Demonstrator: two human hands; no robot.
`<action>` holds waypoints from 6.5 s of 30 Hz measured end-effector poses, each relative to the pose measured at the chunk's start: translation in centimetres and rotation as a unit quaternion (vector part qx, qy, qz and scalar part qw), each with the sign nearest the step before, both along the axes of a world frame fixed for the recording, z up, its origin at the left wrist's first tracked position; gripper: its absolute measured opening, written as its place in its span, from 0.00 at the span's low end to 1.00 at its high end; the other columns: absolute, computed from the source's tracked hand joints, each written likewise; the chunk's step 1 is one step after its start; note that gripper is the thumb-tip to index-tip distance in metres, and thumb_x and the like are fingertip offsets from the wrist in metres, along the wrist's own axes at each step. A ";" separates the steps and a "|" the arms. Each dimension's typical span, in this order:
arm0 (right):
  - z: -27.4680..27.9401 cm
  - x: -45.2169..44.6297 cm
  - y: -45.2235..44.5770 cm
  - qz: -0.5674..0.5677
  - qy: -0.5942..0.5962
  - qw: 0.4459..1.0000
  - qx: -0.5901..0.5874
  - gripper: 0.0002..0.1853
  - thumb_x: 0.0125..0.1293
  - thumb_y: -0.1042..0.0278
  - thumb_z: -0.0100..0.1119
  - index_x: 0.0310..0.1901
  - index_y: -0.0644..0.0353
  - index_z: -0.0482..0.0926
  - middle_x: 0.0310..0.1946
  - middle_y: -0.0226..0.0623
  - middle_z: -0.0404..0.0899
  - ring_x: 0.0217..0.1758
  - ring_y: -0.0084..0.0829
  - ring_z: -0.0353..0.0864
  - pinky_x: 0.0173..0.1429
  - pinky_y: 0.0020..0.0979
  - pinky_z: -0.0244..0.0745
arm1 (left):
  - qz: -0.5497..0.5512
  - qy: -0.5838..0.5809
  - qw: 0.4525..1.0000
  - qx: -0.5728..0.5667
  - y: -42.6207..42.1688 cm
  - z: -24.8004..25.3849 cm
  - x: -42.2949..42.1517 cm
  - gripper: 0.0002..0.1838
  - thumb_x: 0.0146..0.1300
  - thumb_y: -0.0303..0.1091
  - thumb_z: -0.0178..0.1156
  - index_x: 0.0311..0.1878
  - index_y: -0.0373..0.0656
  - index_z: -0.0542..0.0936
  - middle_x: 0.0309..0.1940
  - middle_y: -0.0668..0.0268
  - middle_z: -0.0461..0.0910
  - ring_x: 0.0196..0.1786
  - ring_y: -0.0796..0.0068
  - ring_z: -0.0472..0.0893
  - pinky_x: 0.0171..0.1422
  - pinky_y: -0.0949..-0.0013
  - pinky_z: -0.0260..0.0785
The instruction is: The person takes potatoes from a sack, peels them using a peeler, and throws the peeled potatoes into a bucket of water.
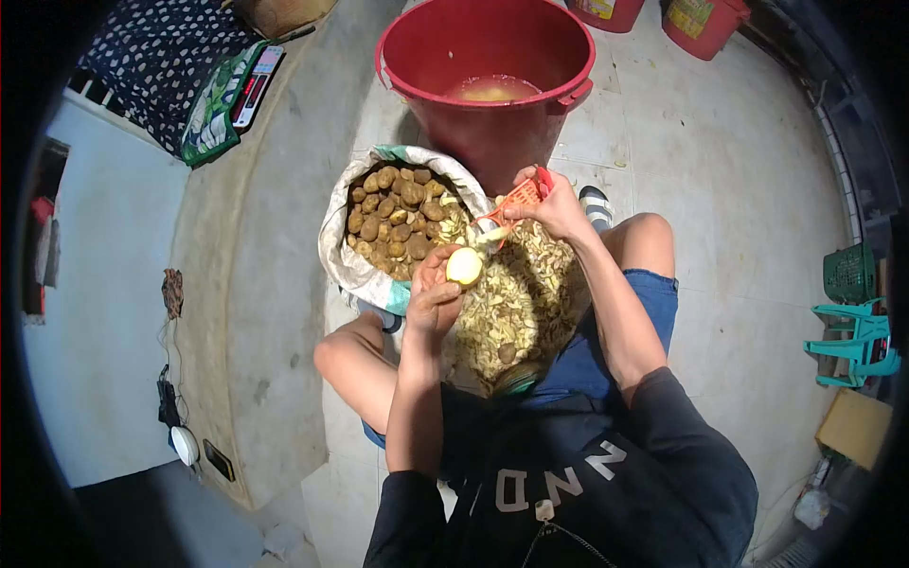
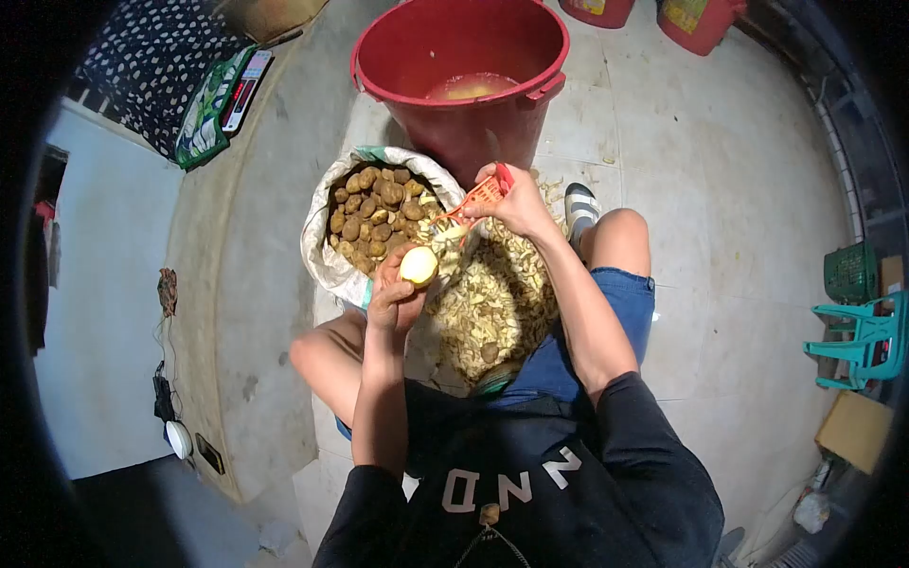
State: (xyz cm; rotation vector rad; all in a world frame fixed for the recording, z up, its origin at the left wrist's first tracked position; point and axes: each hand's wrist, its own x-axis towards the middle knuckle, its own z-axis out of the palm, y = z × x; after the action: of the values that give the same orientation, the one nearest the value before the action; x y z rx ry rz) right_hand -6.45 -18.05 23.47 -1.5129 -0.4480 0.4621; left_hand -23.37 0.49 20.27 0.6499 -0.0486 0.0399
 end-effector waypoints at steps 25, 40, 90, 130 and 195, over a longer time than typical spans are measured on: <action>-0.3 -2.7 1.1 0.031 -0.105 0.991 0.072 0.23 0.47 0.78 0.78 0.43 0.64 0.75 0.33 0.32 0.82 0.35 0.21 0.81 0.42 0.25 0.78 | 0.084 0.023 0.996 0.001 -1.1 0.6 -0.6 0.31 0.55 0.24 0.64 0.62 0.29 0.67 0.55 0.54 0.76 0.60 0.59 0.77 0.70 0.57 0.65; 1.8 -2.7 0.5 0.024 -0.052 0.998 0.039 0.25 0.44 0.75 0.81 0.43 0.63 0.76 0.33 0.29 0.81 0.38 0.19 0.80 0.45 0.24 0.77 | 0.060 0.006 0.998 -0.029 -1.3 1.6 -0.4 0.29 0.58 0.26 0.63 0.62 0.26 0.66 0.56 0.51 0.75 0.60 0.60 0.75 0.72 0.57 0.63; -0.7 0.0 -0.9 -0.068 -0.028 0.997 0.017 0.25 0.49 0.77 0.77 0.48 0.66 0.75 0.33 0.30 0.80 0.35 0.19 0.80 0.40 0.25 0.77 | 0.063 -0.010 0.995 -0.075 -2.1 1.5 -0.6 0.28 0.63 0.31 0.62 0.64 0.32 0.67 0.60 0.52 0.73 0.61 0.62 0.74 0.67 0.61 0.64; 2.2 -3.3 0.8 -0.016 -0.121 0.992 0.040 0.24 0.50 0.76 0.76 0.47 0.66 0.74 0.35 0.32 0.81 0.43 0.22 0.81 0.46 0.25 0.78 | 0.094 0.008 0.995 -0.021 -1.9 1.0 -0.6 0.26 0.59 0.37 0.69 0.56 0.37 0.71 0.52 0.58 0.76 0.58 0.63 0.75 0.71 0.56 0.60; 0.4 1.0 -5.2 -0.166 -0.076 0.978 0.096 0.23 0.53 0.78 0.73 0.51 0.67 0.74 0.36 0.35 0.83 0.37 0.21 0.82 0.43 0.24 0.78 | 0.139 0.124 0.982 -0.035 0.6 4.6 19.1 0.32 0.70 0.56 0.52 0.60 0.33 0.66 0.45 0.46 0.80 0.43 0.62 0.80 0.48 0.64 0.74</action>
State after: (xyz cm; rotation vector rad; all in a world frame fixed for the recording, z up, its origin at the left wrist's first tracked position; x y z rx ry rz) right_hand -5.49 -23.21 23.90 -1.4054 -0.3373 0.0398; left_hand -4.30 1.09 24.88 0.5831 0.2830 0.2294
